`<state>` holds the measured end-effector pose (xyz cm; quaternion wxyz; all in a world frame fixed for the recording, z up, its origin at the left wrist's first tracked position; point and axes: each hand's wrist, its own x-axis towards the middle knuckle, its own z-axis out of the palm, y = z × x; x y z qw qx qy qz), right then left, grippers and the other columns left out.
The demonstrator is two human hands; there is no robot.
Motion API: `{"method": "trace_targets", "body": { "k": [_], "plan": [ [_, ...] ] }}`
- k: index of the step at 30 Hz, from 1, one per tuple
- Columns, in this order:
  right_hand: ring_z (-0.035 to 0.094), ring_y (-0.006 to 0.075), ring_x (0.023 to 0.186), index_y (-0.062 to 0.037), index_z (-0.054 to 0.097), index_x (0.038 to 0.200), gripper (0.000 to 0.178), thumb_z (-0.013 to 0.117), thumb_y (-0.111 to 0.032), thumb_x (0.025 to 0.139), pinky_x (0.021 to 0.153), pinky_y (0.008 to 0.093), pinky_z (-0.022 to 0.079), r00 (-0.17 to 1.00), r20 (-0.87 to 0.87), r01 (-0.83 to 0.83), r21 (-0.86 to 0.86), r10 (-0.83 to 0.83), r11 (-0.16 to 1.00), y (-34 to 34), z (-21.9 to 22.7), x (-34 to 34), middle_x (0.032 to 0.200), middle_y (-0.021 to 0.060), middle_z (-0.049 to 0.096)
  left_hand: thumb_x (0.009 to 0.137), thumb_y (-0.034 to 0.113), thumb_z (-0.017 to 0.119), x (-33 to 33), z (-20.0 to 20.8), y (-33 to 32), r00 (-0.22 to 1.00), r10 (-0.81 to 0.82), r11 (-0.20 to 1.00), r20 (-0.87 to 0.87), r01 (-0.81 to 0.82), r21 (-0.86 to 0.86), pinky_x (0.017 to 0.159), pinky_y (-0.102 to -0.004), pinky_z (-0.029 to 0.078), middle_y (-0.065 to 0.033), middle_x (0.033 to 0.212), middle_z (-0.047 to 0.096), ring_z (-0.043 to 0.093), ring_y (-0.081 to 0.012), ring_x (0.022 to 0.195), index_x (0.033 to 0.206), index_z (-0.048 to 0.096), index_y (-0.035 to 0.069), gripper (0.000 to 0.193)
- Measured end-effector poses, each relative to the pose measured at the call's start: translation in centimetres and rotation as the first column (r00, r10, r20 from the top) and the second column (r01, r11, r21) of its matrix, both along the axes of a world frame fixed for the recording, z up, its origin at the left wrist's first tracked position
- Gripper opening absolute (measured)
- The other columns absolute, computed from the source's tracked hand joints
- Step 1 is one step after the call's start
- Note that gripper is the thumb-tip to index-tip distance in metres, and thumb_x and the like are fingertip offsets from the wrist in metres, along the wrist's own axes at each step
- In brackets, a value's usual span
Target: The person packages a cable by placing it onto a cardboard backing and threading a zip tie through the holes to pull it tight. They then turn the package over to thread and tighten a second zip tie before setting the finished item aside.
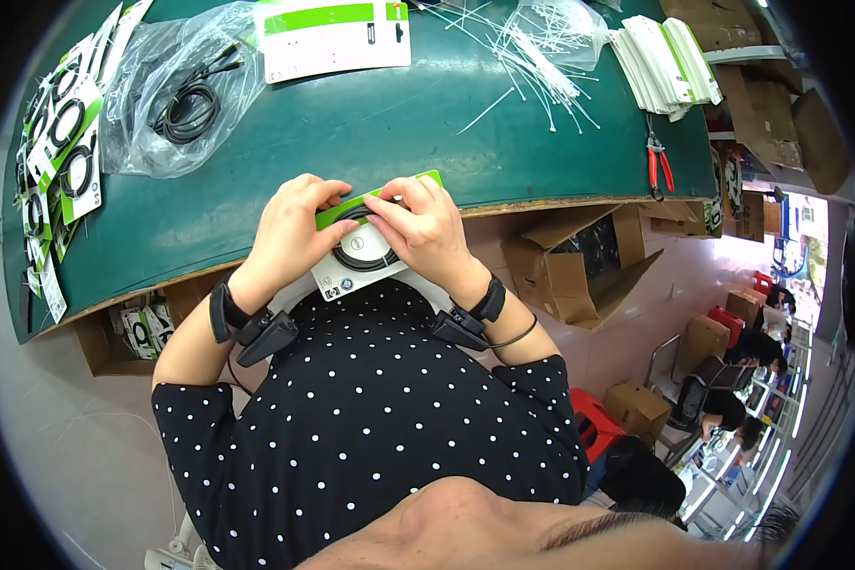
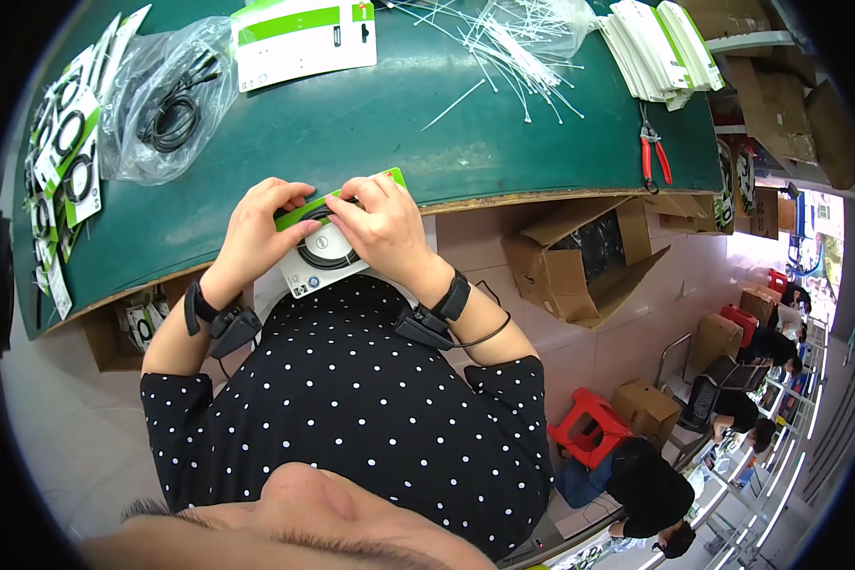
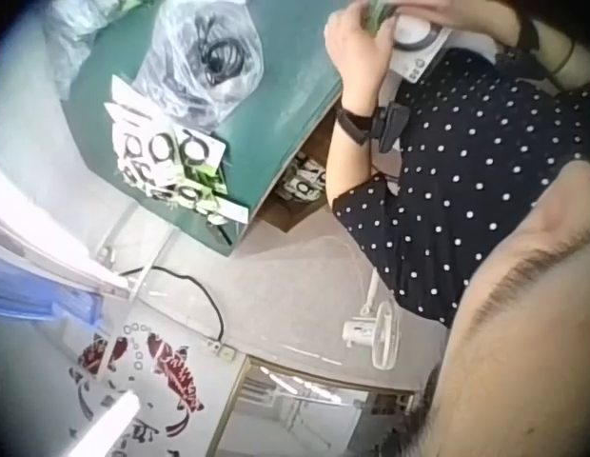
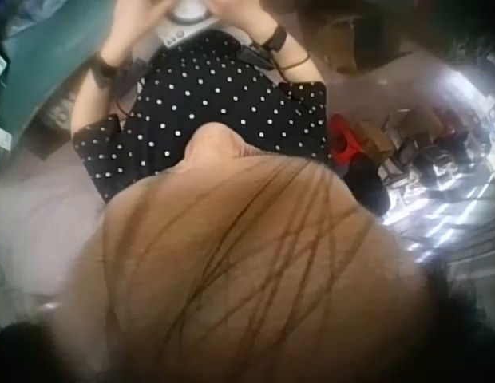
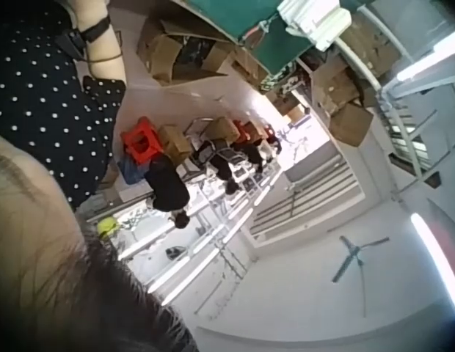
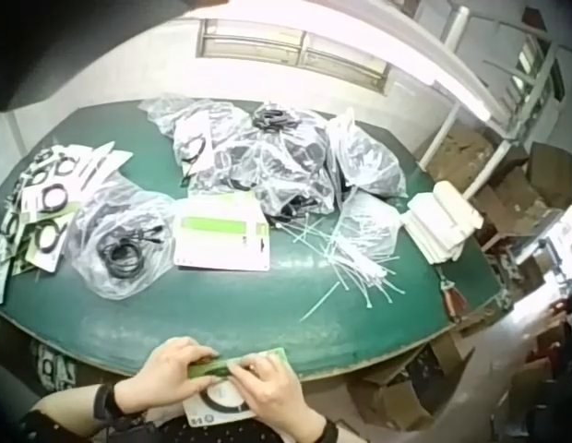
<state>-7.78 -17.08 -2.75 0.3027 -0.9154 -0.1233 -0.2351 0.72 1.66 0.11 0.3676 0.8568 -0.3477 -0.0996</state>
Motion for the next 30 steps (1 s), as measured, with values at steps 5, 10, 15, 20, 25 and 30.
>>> {"method": "trace_targets", "body": {
  "k": [5,10,15,20,25,30],
  "plan": [
    [0.054,0.0194,0.075,-0.0097,0.071,0.100,0.030,0.075,-0.007,0.070,0.065,0.0325,0.044,0.995,0.094,-0.033,-0.044,0.037,0.998,-0.1,-0.3,-0.6,0.093,0.0021,0.059,0.070,0.010,0.079,0.7,0.8,0.0,0.964,-0.040,0.994,-0.264,0.065,0.084,0.075,-0.0317,0.049,-0.0055,0.087,0.061,0.059,-0.0188,0.083,0.101,0.067,0.003,0.035],
    [0.054,0.0189,0.075,-0.0109,0.072,0.100,0.033,0.076,-0.006,0.068,0.064,0.0325,0.043,0.975,0.221,-0.016,-0.042,0.025,0.999,-0.1,-0.5,-1.0,0.093,0.0009,0.058,0.071,0.003,0.080,0.1,0.6,0.1,0.844,-0.048,0.996,-0.533,-0.002,-0.092,0.075,-0.0265,0.051,-0.0033,0.093,0.065,0.062,-0.0112,0.086,0.101,0.066,0.000,0.033],
    [0.054,0.0194,0.076,-0.0101,0.072,0.100,0.034,0.076,-0.004,0.067,0.065,0.0328,0.044,0.963,0.269,-0.016,0.003,0.014,1.000,-0.6,0.0,-1.1,0.094,0.0006,0.059,0.074,-0.002,0.078,-1.0,0.6,0.1,0.693,-0.038,0.948,-0.720,-0.203,-0.246,0.076,-0.0241,0.052,-0.0045,0.098,0.068,0.063,-0.0095,0.088,0.104,0.066,-0.002,0.032],
    [0.054,0.0200,0.076,-0.0093,0.071,0.100,0.035,0.075,-0.004,0.066,0.066,0.0331,0.045,0.964,0.262,-0.036,-0.004,0.036,0.999,-1.4,1.4,-1.4,0.096,0.0010,0.059,0.074,-0.002,0.079,-1.8,1.0,-0.2,0.682,-0.054,0.921,-0.729,-0.249,-0.301,0.078,-0.0249,0.052,-0.0059,0.097,0.070,0.064,-0.0115,0.086,0.104,0.067,-0.002,0.033],
    [0.055,0.0206,0.078,-0.0095,0.071,0.101,0.034,0.075,-0.007,0.067,0.066,0.0337,0.046,0.956,0.288,-0.037,-0.063,0.054,0.997,-1.8,2.0,-2.1,0.095,0.0013,0.060,0.073,-0.002,0.079,-2.0,1.7,-0.6,0.780,-0.074,0.920,-0.622,-0.188,-0.345,0.076,-0.0239,0.052,-0.0069,0.098,0.070,0.065,-0.0115,0.084,0.101,0.070,-0.002,0.029],
    [0.057,0.0207,0.078,-0.0097,0.070,0.100,0.031,0.074,-0.008,0.070,0.068,0.0335,0.047,0.963,0.265,-0.025,-0.108,0.053,0.994,-1.6,3.1,-2.1,0.095,0.0014,0.060,0.073,-0.001,0.079,-1.8,1.6,-0.4,0.781,-0.054,0.921,-0.622,-0.203,-0.333,0.074,-0.0230,0.052,-0.0062,0.092,0.070,0.064,-0.0105,0.081,0.095,0.072,-0.002,0.023]
  ]
}}
